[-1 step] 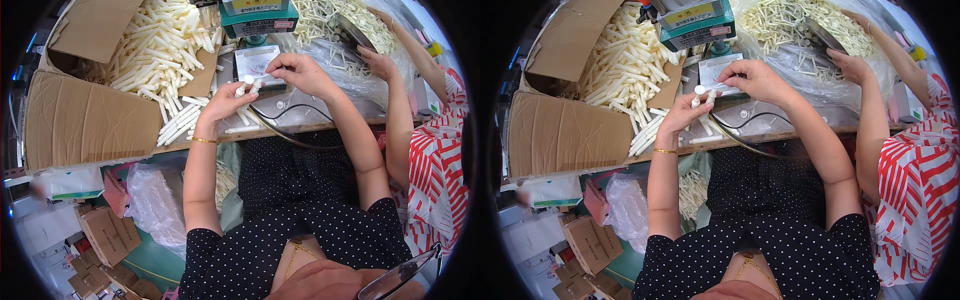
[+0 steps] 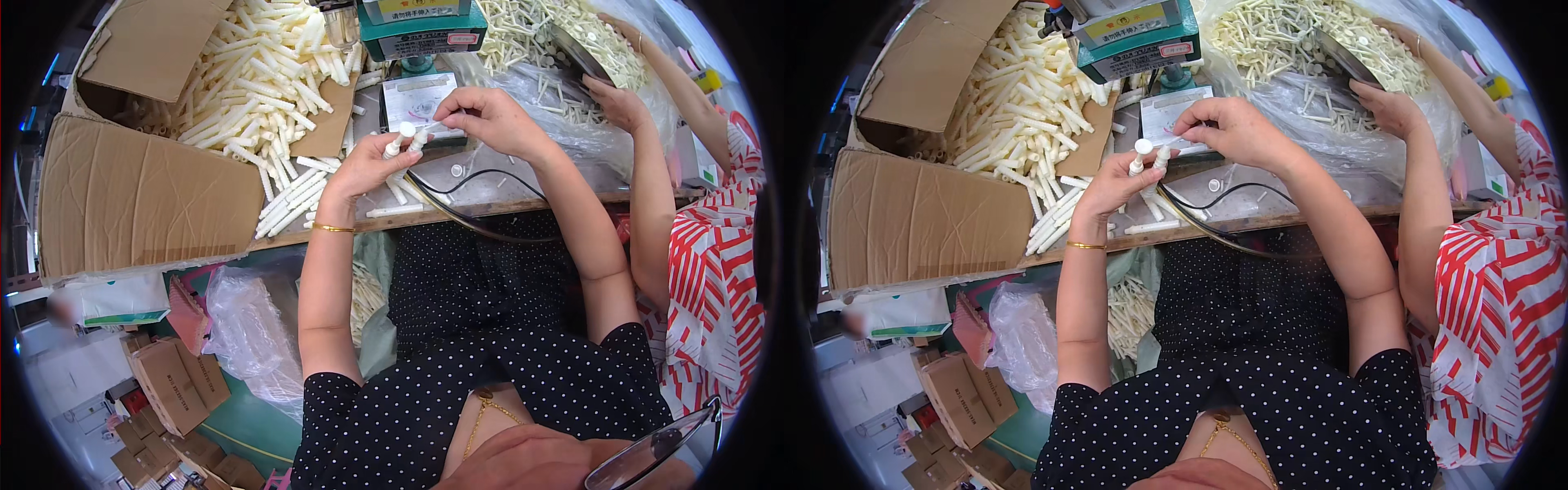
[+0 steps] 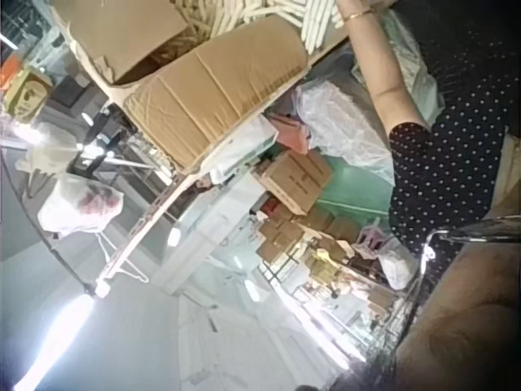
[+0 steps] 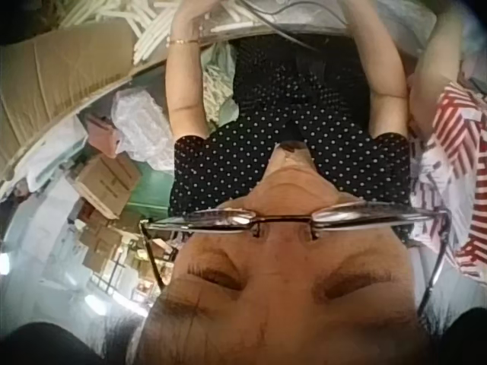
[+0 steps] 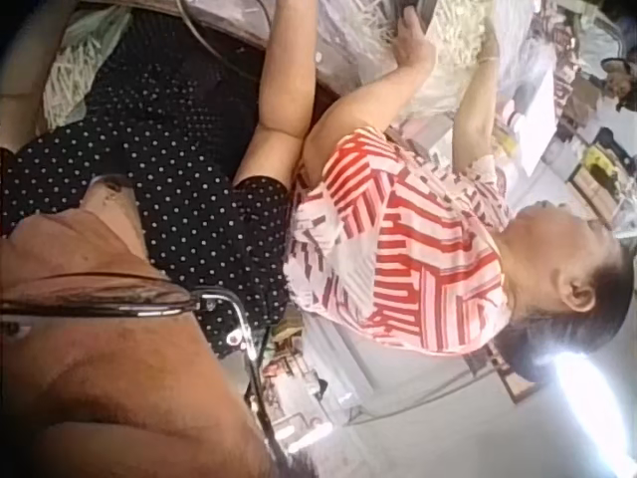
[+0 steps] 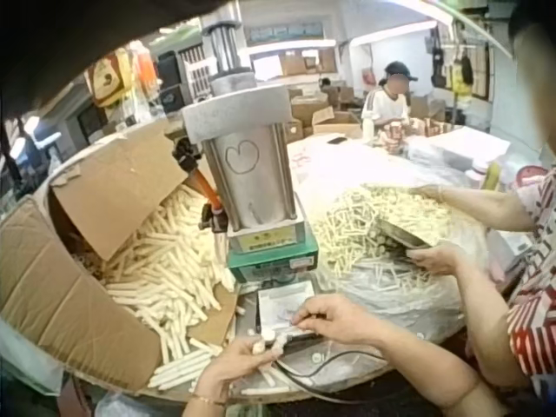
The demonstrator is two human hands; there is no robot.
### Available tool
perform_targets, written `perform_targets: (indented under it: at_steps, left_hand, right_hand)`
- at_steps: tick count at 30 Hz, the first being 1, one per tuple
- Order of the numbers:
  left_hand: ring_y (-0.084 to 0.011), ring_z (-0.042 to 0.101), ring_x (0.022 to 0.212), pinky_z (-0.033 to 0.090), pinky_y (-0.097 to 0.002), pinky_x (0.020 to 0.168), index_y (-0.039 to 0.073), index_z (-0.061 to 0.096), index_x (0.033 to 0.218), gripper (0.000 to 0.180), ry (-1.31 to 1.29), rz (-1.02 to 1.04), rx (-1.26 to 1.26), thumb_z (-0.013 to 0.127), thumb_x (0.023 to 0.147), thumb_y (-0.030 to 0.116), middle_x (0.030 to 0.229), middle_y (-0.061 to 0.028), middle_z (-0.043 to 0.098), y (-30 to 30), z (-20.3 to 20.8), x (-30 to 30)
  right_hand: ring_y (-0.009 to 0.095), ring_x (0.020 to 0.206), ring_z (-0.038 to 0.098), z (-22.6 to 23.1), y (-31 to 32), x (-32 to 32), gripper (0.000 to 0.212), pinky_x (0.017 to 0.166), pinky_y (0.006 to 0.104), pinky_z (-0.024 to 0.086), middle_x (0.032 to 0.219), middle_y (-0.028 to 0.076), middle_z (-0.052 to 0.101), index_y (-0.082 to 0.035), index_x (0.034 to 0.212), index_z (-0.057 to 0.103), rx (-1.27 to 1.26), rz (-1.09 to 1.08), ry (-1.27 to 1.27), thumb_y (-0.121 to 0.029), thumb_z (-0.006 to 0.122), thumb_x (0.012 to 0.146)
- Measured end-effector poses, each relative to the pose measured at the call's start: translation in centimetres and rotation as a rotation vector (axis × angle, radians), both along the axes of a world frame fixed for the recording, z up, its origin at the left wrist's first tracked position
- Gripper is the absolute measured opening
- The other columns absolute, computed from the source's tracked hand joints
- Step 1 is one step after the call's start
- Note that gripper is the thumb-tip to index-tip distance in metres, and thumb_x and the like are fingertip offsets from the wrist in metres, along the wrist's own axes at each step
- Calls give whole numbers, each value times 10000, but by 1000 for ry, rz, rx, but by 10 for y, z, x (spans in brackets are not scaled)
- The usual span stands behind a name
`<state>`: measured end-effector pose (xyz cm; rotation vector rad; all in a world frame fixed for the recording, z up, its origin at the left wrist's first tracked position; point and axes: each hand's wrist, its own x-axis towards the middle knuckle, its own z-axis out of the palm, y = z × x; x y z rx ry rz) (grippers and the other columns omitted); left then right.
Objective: The recorder is assembling small white plastic components on a workbench in a factory environment.
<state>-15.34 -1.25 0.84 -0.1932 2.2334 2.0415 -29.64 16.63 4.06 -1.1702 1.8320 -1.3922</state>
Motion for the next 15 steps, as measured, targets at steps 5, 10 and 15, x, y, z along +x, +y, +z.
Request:
perform_targets:
  at_steps: [5,10,15]
  left_hand:
    - [-41,504,809,428,-211,740,16,620,1051,284,41,-25,1,648,814,172,894,12,625,0,-4,0]
    - [-53,481,823,405,-218,755,21,611,1081,288,-34,-53,-42,639,814,124,956,17,610,-2,0,-2]
    - [-170,575,858,440,-280,775,23,623,1023,264,143,-95,-341,655,784,130,913,-88,629,10,15,-10]
  right_hand:
    - [105,745,558,9,3,-3,128,681,248,451,821,41,632,-13,921,634,66,21,104,-49,590,806]
    - [159,744,585,16,3,-2,126,669,275,463,818,73,627,15,903,612,72,110,276,-22,593,784]
    - [266,733,597,22,0,3,128,673,325,469,798,128,615,7,865,605,101,140,570,-23,607,741]
